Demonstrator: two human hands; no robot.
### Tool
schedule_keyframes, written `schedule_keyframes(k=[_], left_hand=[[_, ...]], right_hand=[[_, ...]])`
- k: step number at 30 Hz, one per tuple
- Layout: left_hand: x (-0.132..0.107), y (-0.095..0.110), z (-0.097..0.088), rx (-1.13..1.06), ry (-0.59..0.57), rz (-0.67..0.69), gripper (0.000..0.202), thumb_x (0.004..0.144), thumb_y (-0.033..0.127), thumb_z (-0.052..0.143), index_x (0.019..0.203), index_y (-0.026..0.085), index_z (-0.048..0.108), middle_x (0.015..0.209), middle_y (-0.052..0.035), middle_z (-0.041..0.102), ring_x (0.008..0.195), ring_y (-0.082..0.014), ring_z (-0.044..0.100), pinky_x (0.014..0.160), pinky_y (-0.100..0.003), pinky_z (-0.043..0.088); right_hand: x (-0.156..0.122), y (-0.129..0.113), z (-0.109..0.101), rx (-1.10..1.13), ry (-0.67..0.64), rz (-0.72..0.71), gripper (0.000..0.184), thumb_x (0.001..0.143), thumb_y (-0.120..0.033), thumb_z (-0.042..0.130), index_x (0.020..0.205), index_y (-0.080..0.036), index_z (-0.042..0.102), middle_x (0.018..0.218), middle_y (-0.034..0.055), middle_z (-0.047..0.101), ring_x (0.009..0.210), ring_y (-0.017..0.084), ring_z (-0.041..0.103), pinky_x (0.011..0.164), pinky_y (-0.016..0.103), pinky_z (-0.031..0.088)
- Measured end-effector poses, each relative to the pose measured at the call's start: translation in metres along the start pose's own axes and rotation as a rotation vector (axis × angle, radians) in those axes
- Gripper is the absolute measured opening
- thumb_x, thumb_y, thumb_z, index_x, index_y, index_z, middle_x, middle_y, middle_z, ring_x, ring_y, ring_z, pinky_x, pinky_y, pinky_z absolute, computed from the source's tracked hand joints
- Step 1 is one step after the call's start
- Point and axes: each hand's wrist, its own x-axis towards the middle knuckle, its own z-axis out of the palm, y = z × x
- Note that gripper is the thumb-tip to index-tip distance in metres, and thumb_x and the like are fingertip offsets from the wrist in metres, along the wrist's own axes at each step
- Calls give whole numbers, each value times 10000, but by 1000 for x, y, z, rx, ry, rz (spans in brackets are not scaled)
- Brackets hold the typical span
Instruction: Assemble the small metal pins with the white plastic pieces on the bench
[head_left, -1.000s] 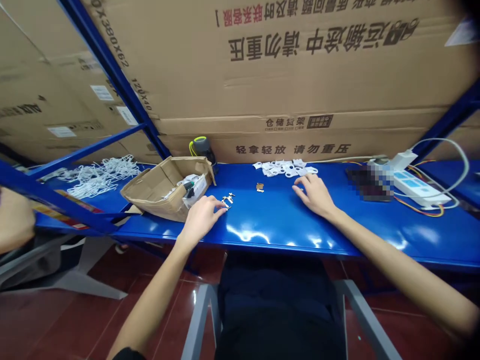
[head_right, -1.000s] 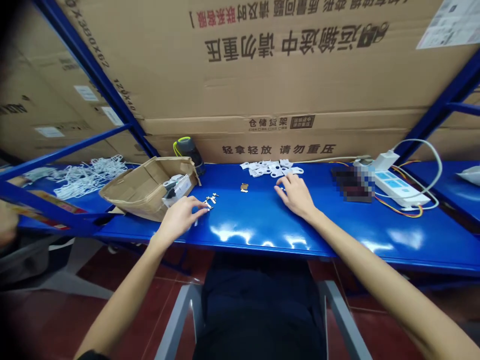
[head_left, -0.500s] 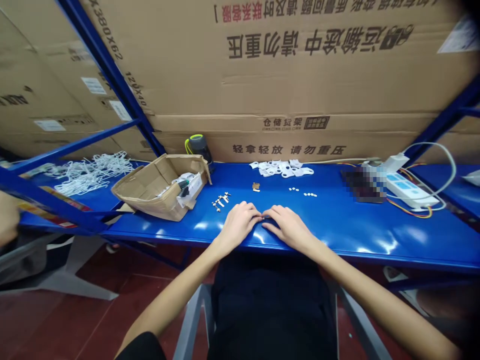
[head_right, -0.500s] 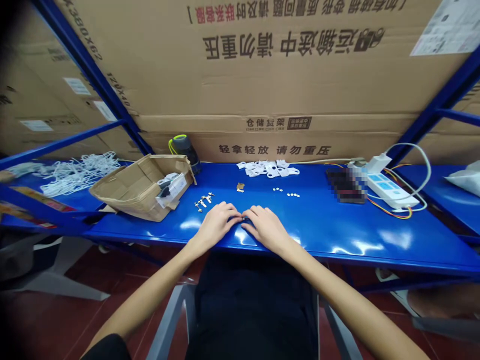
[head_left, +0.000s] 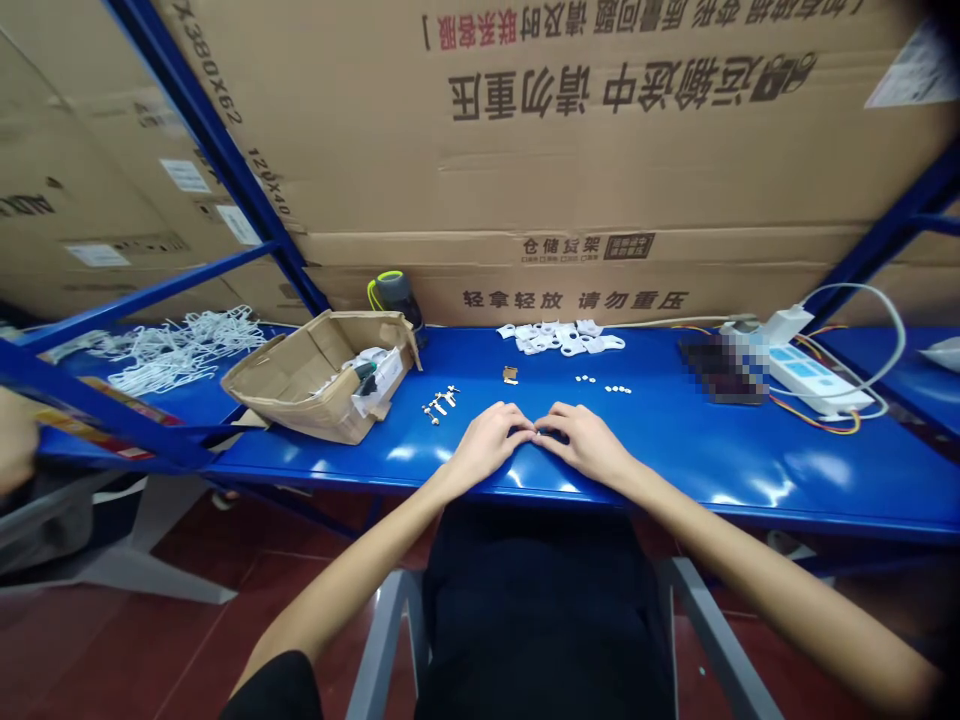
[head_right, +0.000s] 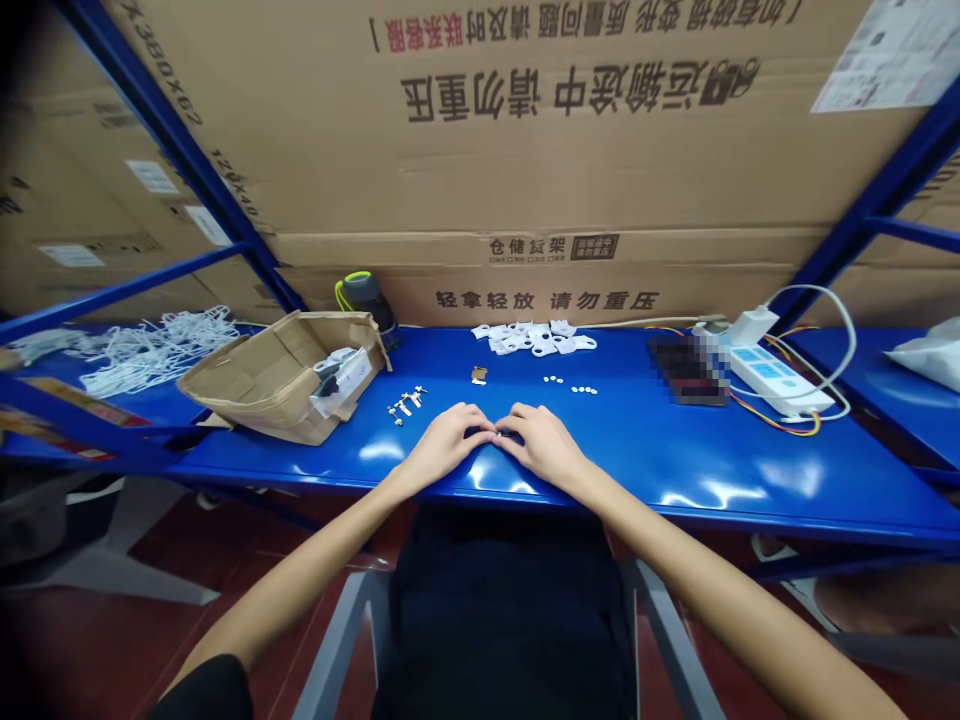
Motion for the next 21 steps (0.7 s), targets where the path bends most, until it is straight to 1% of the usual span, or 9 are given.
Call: schedule_keyframes(k=[3, 6, 9, 11, 13, 16, 18, 20, 21], left_hand=[[0, -2, -3, 46, -14, 2, 197, 1061, 325, 633, 1046, 230, 805, 1114, -29, 765, 1044, -216, 669, 999, -351, 477], [3, -9, -10, 142, 12, -32, 205, 1064, 306, 624, 1055, 222, 810, 1112, -40, 761, 1055, -229, 670, 974, -357, 480], [11, -18, -17, 253, 61, -79, 227, 1066, 314, 614, 1086, 225, 822, 1121, -55, 757, 1050, -241, 667, 932, -361, 478], [19, -23, -20, 337, 82, -102, 237, 1066, 330, 613, 1096, 235, 828, 1136, -59, 757, 1045, -247, 660, 904, -363, 466], [28, -25, -22, 430, 95, -116, 246, 1068, 340, 609, 1134, 242, 824, 1155, -65, 756, 1048, -252, 651, 892, -369, 446], [38, -25, -26, 534, 92, -138, 280, 1083, 337, 576, 1199, 238, 810, 1163, -78, 756, 1052, -255, 642, 882, -375, 423], [39, -24, -29, 560, 85, -154, 293, 1090, 340, 561, 1195, 236, 813, 1161, -83, 758, 1053, -254, 640, 874, -374, 416], [32, -23, -34, 556, 101, -166, 298, 1093, 352, 556, 1180, 242, 819, 1154, -81, 761, 1049, -250, 639, 868, -371, 416], [24, -23, -39, 546, 123, -174, 300, 1094, 359, 554, 1175, 249, 821, 1147, -78, 763, 1046, -247, 638, 869, -369, 418]], right_hand=[[-2, 9, -5, 15, -10, 8, 259, 1075, -394, 592, 1031, -250, 802, 1019, 54, 741, 913, 216, 698, 867, 380, 451], [-7, 31, -14, 5, 20, 76, 267, 1053, -392, 607, 965, -240, 809, 960, 50, 739, 815, 201, 685, 818, 364, 456], [-8, 63, -23, -136, 119, 150, 308, 1055, -378, 556, 1039, -219, 819, 992, 84, 744, 834, 226, 682, 832, 376, 463], [-6, 82, -27, -265, 139, 177, 354, 1065, -349, 498, 1105, -193, 813, 1030, 115, 744, 893, 256, 684, 837, 389, 452], [-3, 95, -28, -372, 156, 187, 396, 1068, -309, 449, 1238, -161, 775, 1056, 143, 735, 953, 283, 674, 823, 398, 432], [-2, 100, -26, -476, 184, 170, 444, 1075, -283, 417, 1404, -149, 682, 1073, 148, 723, 1004, 301, 647, 801, 400, 389], [-4, 96, -23, -514, 192, 142, 448, 1080, -277, 410, 1440, -163, 651, 1079, 138, 721, 1011, 297, 634, 800, 398, 364], [-8, 91, -21, -526, 186, 116, 441, 1083, -269, 406, 1441, -175, 647, 1085, 131, 719, 1014, 291, 627, 800, 395, 346], [-9, 89, -21, -523, 179, 108, 438, 1084, -266, 404, 1436, -179, 649, 1088, 130, 718, 1018, 289, 626, 800, 392, 342]])
